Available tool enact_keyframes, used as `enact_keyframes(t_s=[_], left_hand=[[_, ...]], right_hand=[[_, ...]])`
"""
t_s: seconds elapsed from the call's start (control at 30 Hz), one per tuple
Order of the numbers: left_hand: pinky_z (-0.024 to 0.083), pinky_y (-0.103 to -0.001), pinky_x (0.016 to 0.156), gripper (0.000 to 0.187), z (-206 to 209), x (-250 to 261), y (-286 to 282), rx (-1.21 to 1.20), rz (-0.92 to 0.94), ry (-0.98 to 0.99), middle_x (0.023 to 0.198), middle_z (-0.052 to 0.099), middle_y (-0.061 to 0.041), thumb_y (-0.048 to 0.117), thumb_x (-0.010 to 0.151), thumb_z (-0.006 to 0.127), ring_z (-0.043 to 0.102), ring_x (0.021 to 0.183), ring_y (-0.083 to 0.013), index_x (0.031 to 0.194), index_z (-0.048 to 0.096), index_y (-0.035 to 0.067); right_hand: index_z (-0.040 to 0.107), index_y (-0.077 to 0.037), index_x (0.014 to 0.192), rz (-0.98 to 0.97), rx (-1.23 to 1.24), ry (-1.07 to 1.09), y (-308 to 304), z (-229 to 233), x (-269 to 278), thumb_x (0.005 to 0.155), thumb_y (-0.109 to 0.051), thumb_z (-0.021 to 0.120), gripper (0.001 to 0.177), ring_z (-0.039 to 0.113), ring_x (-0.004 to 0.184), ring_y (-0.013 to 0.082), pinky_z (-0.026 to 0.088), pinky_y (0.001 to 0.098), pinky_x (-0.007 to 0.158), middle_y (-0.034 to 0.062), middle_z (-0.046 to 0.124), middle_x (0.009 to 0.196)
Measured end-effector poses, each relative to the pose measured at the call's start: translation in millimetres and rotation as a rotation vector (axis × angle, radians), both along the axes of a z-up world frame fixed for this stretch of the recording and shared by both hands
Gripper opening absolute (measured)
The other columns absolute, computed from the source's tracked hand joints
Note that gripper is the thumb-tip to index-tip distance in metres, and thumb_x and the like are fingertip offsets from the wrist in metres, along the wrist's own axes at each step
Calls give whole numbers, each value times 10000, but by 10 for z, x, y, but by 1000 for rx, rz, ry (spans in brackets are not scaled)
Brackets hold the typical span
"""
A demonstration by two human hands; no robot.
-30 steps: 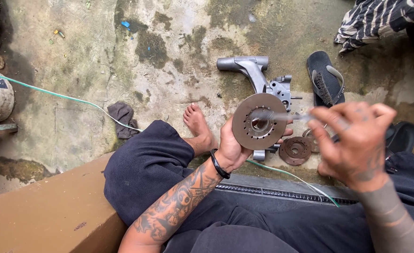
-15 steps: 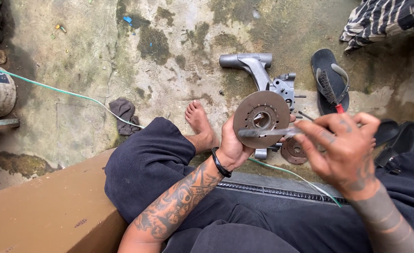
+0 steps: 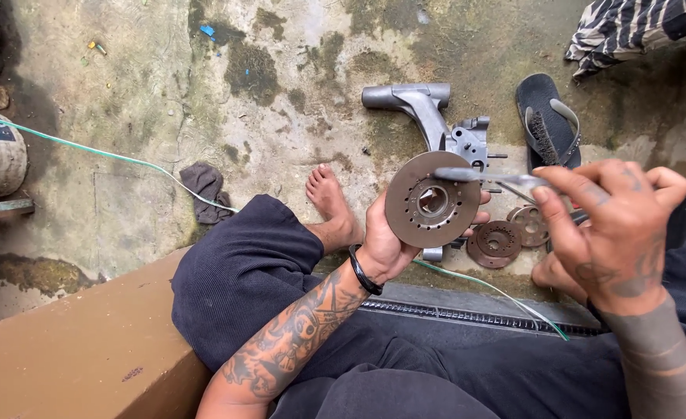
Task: Cleaning a motorcycle engine gear and casing component using a small brush and a metal scraping tool.
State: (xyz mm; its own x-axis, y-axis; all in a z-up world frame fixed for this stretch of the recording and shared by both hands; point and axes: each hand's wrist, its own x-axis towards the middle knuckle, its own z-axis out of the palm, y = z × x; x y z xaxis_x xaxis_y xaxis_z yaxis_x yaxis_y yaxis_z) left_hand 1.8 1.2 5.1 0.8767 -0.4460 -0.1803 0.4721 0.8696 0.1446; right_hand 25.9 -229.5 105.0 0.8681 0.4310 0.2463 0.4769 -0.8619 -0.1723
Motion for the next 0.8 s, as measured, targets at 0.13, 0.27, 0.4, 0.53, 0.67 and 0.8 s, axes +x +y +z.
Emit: enact_keyframes(t_s=[0.13, 0.27, 0.4, 0.53, 0.67, 0.8], left_hand=[[585, -476, 1029, 600, -39, -22, 19, -38, -29, 17, 1476, 515, -331, 401, 1154, 269, 602, 1259, -478, 1589, 367, 0], [560, -529, 1060, 585, -65, -45, 3, -28, 15, 47, 1458, 538, -318, 383, 1149, 277, 574, 1324, -429, 1542, 417, -28], [553, -535, 1081, 546, 34, 1, -22, 54, 31, -50, 1430, 593, -238, 341, 1147, 321, 604, 1289, -443, 1559, 421, -2], [574, -471, 1037, 568, 24, -8, 4, 2, -15, 16, 1429, 557, -321, 371, 1149, 297, 628, 1241, -438, 1566, 396, -2], [529, -472, 1105, 553, 3, -19, -17, 75, 31, 18, 1442, 579, -241, 344, 1119, 328, 570, 1330, -427, 1556, 426, 20], [556, -534, 1089, 561, 53, 8, -28, 43, 22, -61, 1443, 573, -261, 349, 1150, 285, 586, 1314, -442, 1567, 401, -8]], right_hand=[[825, -117, 1179, 27, 5, -11, 79, -23, -35, 1010, -227, 743, 218, 524, 853, 196, 264, 420, 1021, 51, 669, 967], [813, -150, 1166, 114, 86, 40, 169, -31, -75, 964, -227, 766, 221, 477, 764, 167, 258, 423, 951, 17, 674, 926], [845, -102, 1172, -4, 2, -29, -21, -37, 20, 1064, -206, 744, 180, 522, 875, 194, 262, 412, 1038, 63, 679, 984], [819, -160, 1167, 49, -4, -10, 132, -11, -70, 977, -234, 761, 212, 522, 836, 187, 264, 415, 989, 23, 658, 939], [823, -143, 1166, 93, 56, 30, 109, -51, -60, 994, -264, 726, 231, 463, 757, 167, 251, 422, 973, 34, 684, 922], [835, -77, 1215, -13, 4, -3, 25, 15, 8, 1049, -195, 768, 214, 525, 915, 209, 266, 409, 1027, 67, 676, 1024]])
